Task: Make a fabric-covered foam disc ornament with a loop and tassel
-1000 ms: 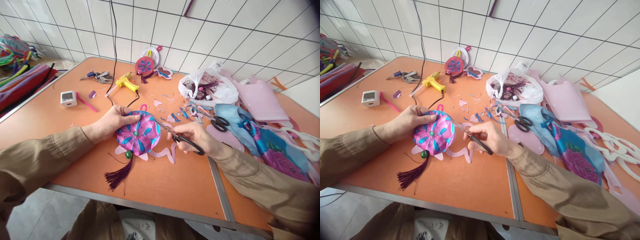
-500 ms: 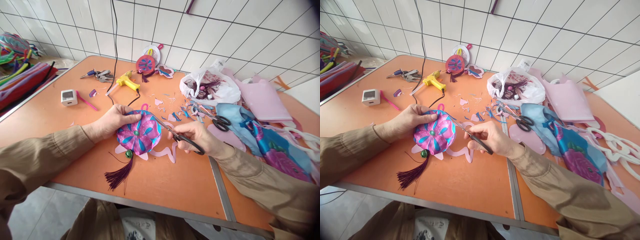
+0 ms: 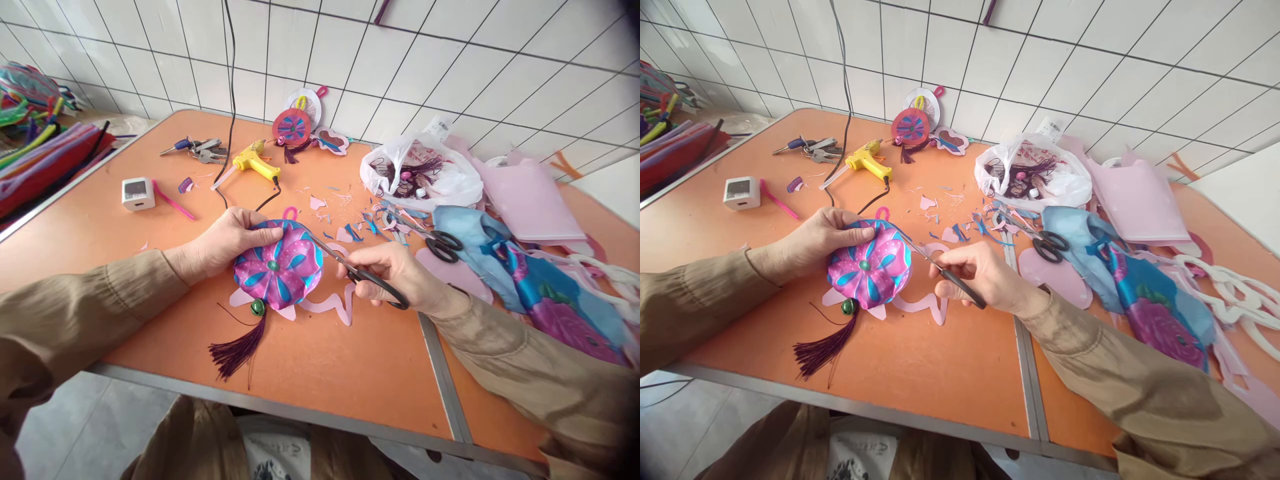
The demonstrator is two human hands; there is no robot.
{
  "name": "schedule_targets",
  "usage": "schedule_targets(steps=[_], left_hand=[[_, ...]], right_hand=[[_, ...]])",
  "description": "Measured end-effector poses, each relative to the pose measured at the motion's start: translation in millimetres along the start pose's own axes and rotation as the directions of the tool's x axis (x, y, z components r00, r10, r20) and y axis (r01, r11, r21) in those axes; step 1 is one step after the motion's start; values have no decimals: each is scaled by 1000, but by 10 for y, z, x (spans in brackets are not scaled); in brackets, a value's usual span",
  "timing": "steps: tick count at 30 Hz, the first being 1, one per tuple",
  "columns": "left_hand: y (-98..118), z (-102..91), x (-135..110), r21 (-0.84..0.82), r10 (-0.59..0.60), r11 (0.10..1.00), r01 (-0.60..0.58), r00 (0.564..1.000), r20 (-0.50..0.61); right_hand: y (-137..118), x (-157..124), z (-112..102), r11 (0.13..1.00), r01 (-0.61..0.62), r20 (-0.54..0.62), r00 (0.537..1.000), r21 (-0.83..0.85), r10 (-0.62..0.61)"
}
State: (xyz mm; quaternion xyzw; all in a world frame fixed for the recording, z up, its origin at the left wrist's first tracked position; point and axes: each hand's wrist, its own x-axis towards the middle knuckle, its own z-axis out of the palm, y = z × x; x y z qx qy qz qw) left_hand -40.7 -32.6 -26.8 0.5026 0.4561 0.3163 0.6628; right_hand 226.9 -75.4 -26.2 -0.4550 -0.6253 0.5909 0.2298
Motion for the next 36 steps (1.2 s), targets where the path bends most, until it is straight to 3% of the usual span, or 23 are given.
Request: schedule_targets(steps=[17, 36], left_hand=[[12, -9, 4, 25, -16, 1000, 16, 1000, -16], [33, -66, 38, 3, -62, 998, 62, 994, 88]], right_hand=[[21, -3, -18, 999, -34, -21, 999, -18, 33], [103, 17, -80, 1000, 13, 34, 999, -3, -13]])
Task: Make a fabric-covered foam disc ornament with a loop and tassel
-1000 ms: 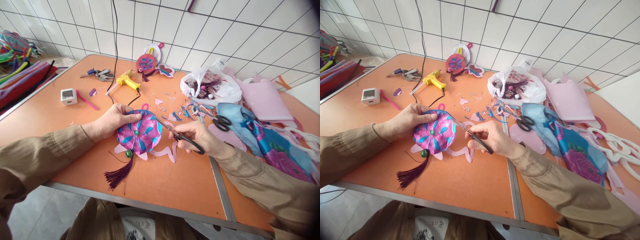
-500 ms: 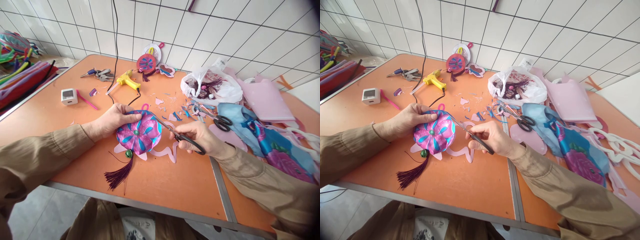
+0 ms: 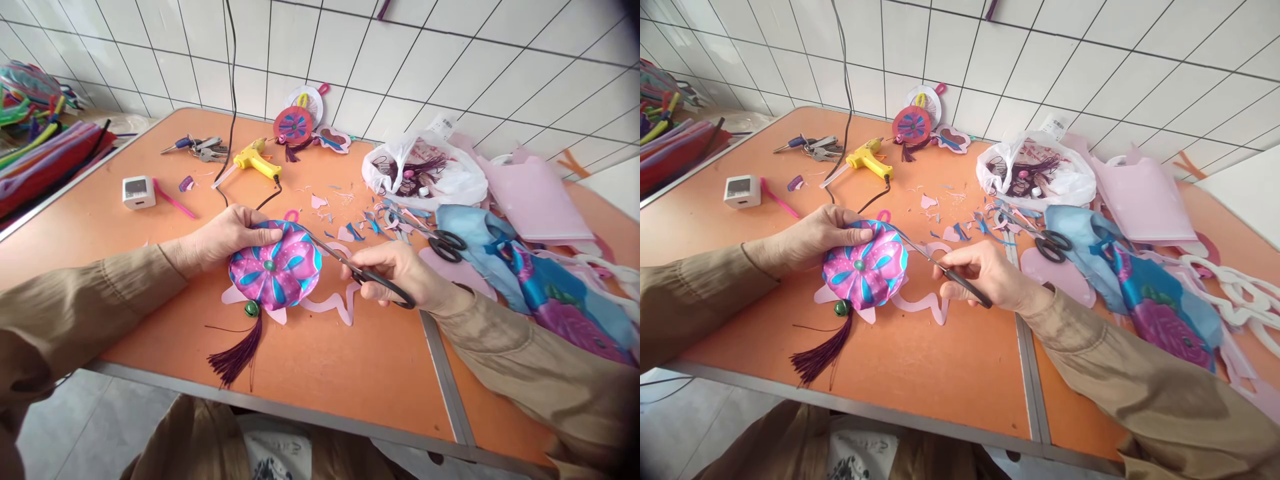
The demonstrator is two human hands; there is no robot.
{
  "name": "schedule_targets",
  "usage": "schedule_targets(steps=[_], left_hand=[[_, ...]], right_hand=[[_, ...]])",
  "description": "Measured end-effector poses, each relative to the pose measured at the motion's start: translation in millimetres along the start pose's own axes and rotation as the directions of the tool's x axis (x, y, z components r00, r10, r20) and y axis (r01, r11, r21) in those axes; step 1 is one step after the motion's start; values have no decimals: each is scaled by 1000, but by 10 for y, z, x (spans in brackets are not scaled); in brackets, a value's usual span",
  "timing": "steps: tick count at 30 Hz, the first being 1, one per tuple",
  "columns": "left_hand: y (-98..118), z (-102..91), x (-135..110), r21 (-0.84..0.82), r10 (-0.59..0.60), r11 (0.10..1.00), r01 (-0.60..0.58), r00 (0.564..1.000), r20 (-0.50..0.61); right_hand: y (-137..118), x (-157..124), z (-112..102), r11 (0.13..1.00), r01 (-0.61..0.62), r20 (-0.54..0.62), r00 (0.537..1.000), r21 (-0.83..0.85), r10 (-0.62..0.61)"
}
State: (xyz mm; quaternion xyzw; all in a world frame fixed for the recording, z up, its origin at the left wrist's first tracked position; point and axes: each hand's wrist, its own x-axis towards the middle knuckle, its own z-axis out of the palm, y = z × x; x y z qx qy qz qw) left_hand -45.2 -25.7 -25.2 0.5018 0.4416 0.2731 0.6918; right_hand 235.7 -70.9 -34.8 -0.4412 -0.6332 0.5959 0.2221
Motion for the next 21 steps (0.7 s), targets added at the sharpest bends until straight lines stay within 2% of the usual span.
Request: schedule_targets(steps=[8, 13, 21], left_hand=[[6, -27, -11, 24, -26, 999, 25, 999, 42], [-15, -67, -5, 89, -2, 996, -5, 997, 76], [9, -53, 3, 132, 5, 991, -13, 998, 65]], right_hand=[[-9, 1, -19, 998, -42, 61, 997, 52, 39], [-38, -7, -10, 999, -32, 67, 997, 39, 29], [-42, -8, 3, 999, -13, 102, 995, 29, 10]])
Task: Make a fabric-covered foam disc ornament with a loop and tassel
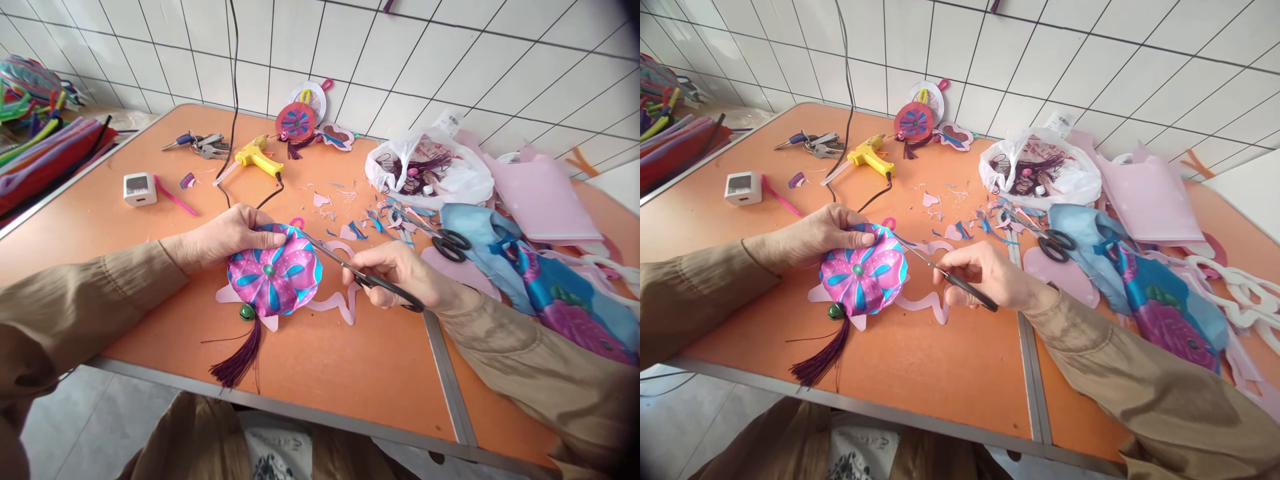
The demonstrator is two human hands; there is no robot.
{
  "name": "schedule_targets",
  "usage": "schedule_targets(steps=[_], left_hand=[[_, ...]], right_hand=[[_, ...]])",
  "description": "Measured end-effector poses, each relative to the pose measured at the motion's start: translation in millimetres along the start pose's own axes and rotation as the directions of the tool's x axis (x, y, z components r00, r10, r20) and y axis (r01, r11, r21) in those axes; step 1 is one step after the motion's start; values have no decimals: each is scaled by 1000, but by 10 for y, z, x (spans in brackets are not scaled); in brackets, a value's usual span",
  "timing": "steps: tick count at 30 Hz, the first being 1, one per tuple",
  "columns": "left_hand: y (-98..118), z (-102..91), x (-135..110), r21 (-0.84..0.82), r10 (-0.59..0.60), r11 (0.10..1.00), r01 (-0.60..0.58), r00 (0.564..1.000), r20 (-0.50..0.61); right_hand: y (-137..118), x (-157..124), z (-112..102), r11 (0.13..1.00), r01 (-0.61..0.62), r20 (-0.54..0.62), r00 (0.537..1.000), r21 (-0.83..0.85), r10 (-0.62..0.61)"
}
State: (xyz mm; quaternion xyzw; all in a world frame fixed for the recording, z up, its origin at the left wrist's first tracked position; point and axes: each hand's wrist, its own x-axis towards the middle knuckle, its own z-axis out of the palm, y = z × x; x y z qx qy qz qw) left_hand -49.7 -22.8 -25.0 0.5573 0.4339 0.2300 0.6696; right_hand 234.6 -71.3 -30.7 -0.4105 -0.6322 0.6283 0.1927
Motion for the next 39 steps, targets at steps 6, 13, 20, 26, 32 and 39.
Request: schedule_targets(steps=[6, 13, 20, 26, 32, 39], left_hand=[[3, 10, 1, 9, -12, 1000, 12, 1000, 6], [-17, -3, 21, 14, 0, 1000, 0, 1000, 17], [-66, -37, 52, 35, 28, 999, -29, 999, 37], [-46, -21, 29, 39, 21, 999, -22, 999, 27], [-26, -10, 10, 47, 10, 999, -11, 1000, 12], [-41, -25, 22, 17, 14, 1000, -14, 999, 30]], right_hand=[[-16, -1, 2, 1000, -1, 18, 1000, 4, 1], [-20, -6, 6, 1000, -20, -9, 1000, 7, 20], [-28, -13, 12, 999, -36, -31, 999, 27, 37], [5, -11, -1, 999, -34, -43, 998, 40, 36], [8, -17, -2, 999, -38, -55, 998, 27, 39], [43, 1, -25, 999, -31, -52, 998, 6, 32]])
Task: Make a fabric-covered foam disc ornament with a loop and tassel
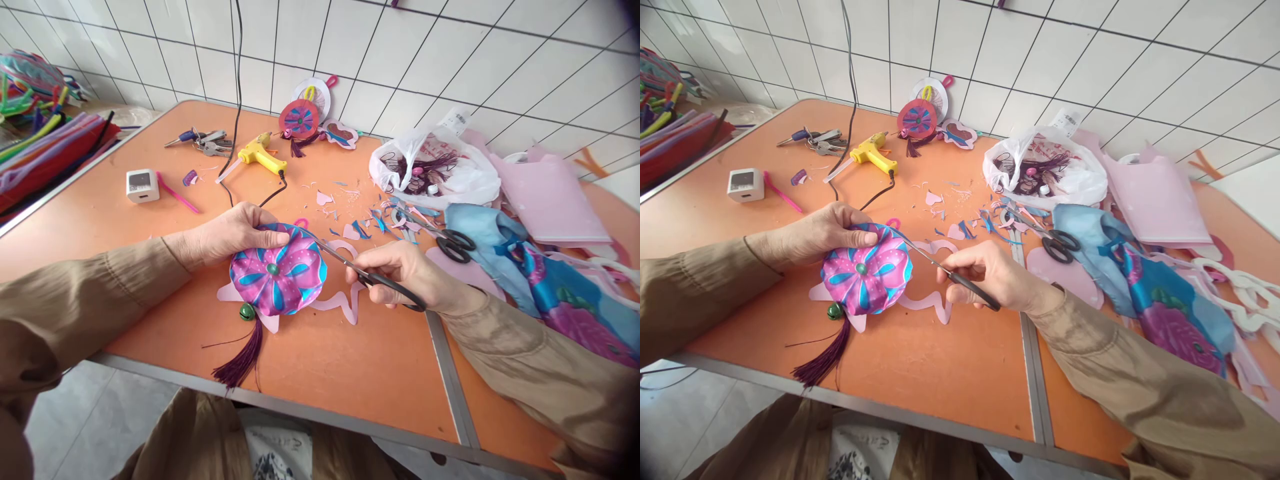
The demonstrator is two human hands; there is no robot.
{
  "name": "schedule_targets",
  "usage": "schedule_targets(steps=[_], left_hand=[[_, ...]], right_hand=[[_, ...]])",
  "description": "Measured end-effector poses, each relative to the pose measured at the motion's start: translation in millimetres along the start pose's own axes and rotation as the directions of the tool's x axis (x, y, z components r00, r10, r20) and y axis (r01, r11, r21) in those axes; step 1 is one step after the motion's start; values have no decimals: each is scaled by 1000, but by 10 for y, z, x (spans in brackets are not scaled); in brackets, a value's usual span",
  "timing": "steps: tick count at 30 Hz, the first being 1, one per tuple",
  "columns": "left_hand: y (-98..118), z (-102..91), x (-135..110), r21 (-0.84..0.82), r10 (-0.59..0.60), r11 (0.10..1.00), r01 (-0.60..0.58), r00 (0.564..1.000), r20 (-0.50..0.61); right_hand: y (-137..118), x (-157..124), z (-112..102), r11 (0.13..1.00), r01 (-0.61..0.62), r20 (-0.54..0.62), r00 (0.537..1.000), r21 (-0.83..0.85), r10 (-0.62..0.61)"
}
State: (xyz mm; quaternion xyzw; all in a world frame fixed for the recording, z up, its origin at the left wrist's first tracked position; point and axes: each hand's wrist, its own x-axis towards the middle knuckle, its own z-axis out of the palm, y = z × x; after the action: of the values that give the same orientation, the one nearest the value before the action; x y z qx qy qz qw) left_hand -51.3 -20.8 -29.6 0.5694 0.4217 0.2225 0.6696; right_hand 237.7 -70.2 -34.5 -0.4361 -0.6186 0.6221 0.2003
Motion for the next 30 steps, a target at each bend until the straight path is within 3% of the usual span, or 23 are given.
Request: schedule_targets(steps=[17, 20, 23, 27, 30], left_hand=[[-3, -15, 8, -30, 33, 999, -31, 998, 48], [20, 33, -25, -7, 45, 999, -45, 999, -1], [35, 74, -69, 123, 118, 987, -103, 986, -117], [36, 71, -105, 305, 288, 932, -197, 913, -290], [24, 43, -97, 337, 363, 905, -261, 886, -289]], right_hand=[[-52, -20, 7, 1000, 25, -16, 1000, 11, -24], [-64, -27, 14, 1000, 19, -19, 1000, 16, -19], [-60, -26, 14, 1000, 5, -21, 1000, 22, -4], [-37, -13, 5, 1000, 13, -37, 999, 23, -12], [-17, 0, -5, 999, 32, -40, 999, 9, -32]])
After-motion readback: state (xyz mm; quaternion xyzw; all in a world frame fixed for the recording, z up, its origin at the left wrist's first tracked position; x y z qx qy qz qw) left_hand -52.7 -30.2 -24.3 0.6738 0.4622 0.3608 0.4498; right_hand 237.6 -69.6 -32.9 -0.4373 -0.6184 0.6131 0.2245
